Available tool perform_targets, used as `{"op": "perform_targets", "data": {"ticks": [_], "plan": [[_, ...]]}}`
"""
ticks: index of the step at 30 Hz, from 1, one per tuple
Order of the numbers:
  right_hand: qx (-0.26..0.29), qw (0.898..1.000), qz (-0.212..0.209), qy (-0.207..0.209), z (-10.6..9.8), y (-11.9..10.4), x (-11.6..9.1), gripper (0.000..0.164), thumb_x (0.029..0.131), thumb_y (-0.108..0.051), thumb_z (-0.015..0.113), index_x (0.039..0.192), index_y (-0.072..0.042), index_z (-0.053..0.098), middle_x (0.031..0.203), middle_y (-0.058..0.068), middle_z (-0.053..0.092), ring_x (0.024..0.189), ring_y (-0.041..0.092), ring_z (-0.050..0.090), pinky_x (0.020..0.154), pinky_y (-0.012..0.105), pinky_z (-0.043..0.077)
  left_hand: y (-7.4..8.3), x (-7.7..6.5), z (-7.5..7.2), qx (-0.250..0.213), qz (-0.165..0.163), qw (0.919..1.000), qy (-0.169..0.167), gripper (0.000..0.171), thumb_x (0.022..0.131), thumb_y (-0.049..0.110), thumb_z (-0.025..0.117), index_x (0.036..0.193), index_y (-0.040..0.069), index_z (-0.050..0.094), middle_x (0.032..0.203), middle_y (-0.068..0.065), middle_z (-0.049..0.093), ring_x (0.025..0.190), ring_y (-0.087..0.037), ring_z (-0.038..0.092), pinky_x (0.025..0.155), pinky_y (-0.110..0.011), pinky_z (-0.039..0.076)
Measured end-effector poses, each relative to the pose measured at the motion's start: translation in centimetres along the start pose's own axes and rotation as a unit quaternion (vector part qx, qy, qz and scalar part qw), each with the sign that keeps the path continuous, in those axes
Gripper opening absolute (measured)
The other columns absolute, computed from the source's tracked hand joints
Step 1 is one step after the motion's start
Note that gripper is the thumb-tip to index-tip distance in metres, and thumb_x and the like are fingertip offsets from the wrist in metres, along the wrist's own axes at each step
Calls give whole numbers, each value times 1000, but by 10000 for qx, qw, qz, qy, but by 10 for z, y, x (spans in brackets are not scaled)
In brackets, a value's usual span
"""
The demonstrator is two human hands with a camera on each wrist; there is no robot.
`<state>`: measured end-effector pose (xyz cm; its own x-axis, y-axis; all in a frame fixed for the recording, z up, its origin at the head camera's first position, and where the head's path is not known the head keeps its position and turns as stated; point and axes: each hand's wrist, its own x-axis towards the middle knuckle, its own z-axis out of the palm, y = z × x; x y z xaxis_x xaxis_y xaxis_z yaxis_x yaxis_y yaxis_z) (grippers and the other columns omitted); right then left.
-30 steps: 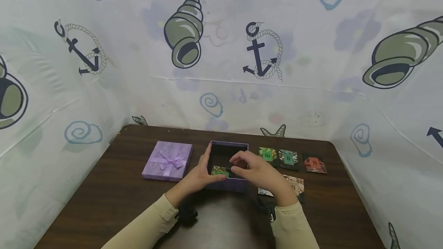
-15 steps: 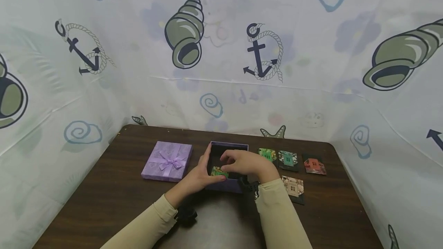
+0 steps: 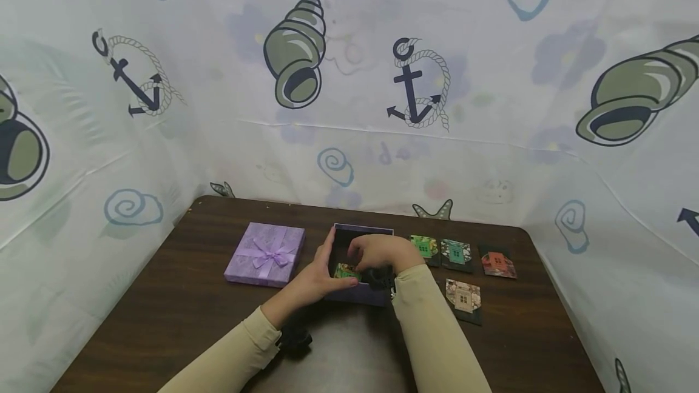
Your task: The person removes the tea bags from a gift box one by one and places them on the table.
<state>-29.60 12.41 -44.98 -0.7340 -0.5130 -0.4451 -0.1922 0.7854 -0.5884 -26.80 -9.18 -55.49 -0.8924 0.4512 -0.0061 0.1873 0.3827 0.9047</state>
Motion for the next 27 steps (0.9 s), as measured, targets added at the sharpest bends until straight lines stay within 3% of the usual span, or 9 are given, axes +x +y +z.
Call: {"op": "perform_targets", "data": {"ticks": [6, 16, 27], "plan": [[-458, 9989, 37, -133, -1, 7, 15, 45, 94, 6, 69, 136, -10, 72, 134, 9, 72, 126, 31, 68, 107, 54, 57, 1, -1, 0, 44, -30, 10000, 9, 135, 87, 66, 86, 175, 39, -13, 181, -21, 11, 163, -50, 27, 122, -72, 37], [-875, 9961, 83, -111, 4, 9, 31, 40, 96, -14, 81, 135, -7, 76, 137, 9, 75, 130, 30, 69, 112, 53, 55, 2, -2, 0, 17, -46, 10000, -26, 137, 85, 68, 86, 174, 39, -14, 182, -19, 10, 164, -49, 24, 124, -72, 35], [-794, 9967, 137, -109, 8, 16, 41, 39, 96, -15, 83, 133, -5, 78, 132, 9, 77, 123, 28, 72, 109, 51, 58, 2, 0, 0, 30, -6, 10000, 24, 138, 84, 67, 87, 175, 37, -13, 181, -20, 11, 164, -47, 24, 125, -71, 34]]}}
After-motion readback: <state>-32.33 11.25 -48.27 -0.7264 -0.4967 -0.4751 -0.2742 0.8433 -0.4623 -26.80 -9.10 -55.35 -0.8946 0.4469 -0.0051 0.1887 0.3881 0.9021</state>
